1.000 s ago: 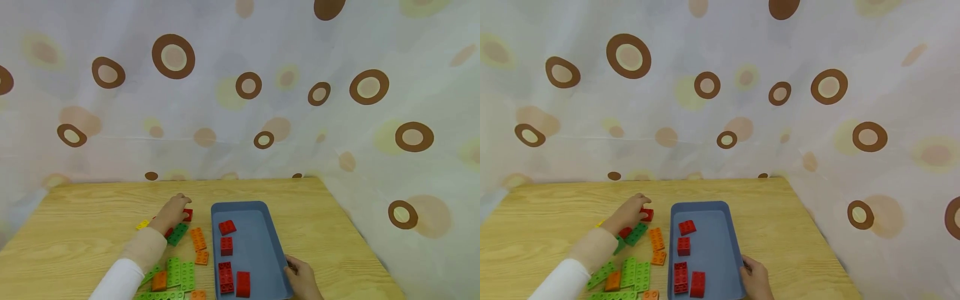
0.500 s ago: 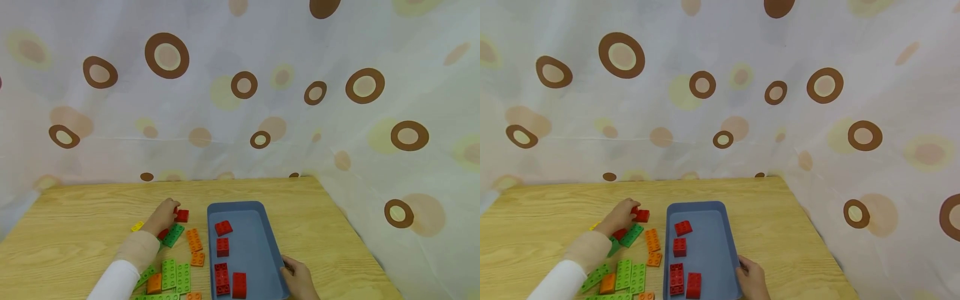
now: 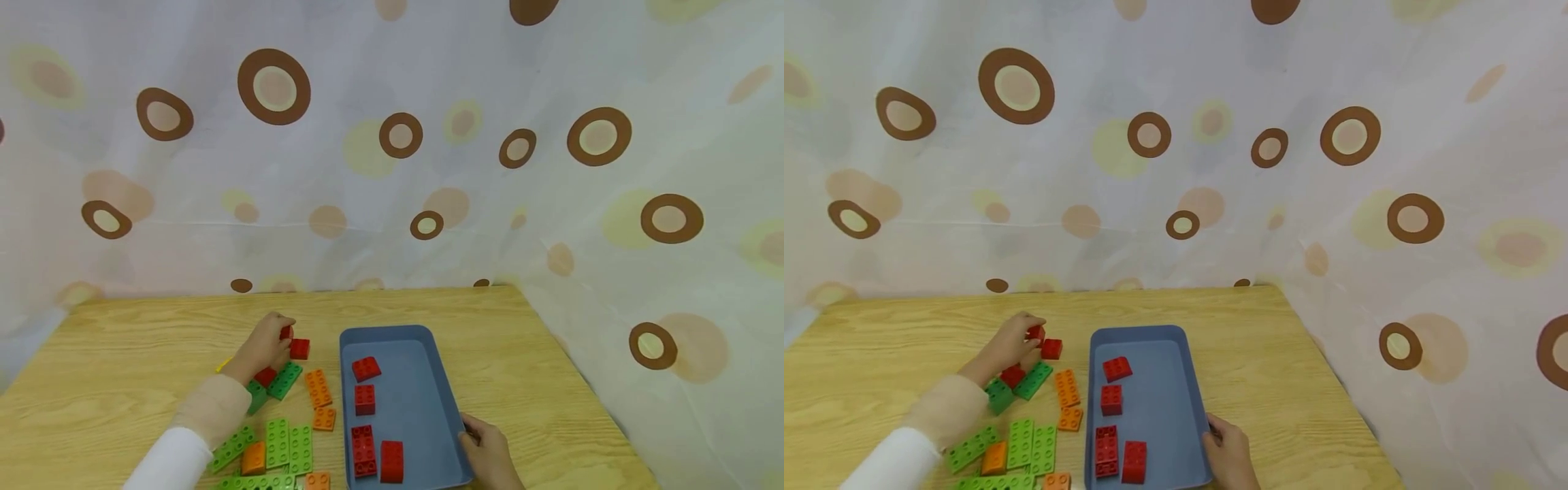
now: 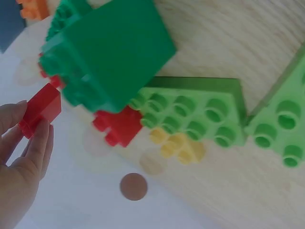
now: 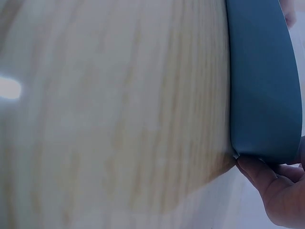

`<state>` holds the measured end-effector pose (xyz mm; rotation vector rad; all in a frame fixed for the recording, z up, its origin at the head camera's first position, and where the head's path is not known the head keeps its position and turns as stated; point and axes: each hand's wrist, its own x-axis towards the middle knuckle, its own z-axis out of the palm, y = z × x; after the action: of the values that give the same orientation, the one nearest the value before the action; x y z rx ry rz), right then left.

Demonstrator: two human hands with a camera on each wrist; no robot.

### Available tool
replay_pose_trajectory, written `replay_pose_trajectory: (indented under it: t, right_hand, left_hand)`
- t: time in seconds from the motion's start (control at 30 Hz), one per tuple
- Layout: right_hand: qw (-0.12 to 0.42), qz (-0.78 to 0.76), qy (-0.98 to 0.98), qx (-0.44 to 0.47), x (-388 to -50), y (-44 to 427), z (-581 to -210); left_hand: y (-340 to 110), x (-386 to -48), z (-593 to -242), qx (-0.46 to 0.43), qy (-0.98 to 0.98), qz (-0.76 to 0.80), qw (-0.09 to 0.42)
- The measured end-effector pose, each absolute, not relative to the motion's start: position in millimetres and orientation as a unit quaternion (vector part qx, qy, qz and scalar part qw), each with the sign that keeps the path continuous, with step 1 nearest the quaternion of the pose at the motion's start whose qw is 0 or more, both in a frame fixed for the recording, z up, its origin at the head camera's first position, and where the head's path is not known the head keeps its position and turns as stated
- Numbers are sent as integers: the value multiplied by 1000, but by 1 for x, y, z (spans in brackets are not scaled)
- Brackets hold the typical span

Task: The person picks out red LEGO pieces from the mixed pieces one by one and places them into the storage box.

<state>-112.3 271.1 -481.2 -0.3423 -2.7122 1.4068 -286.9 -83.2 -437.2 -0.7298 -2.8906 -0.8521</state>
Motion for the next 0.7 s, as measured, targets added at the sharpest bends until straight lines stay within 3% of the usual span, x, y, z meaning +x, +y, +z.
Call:
replay_pose_trajectory:
  t: [0.43,0.7]
  right_hand:
    - [41,459,-881,-106,-111,273,-480]
    - [40,448,-888,-97,-113,271,-481]
  left_hand:
    - [-22,-255,-405,-341,-887,-311,26]
    - [14,-230,-400,-399,-865,-305,-20]
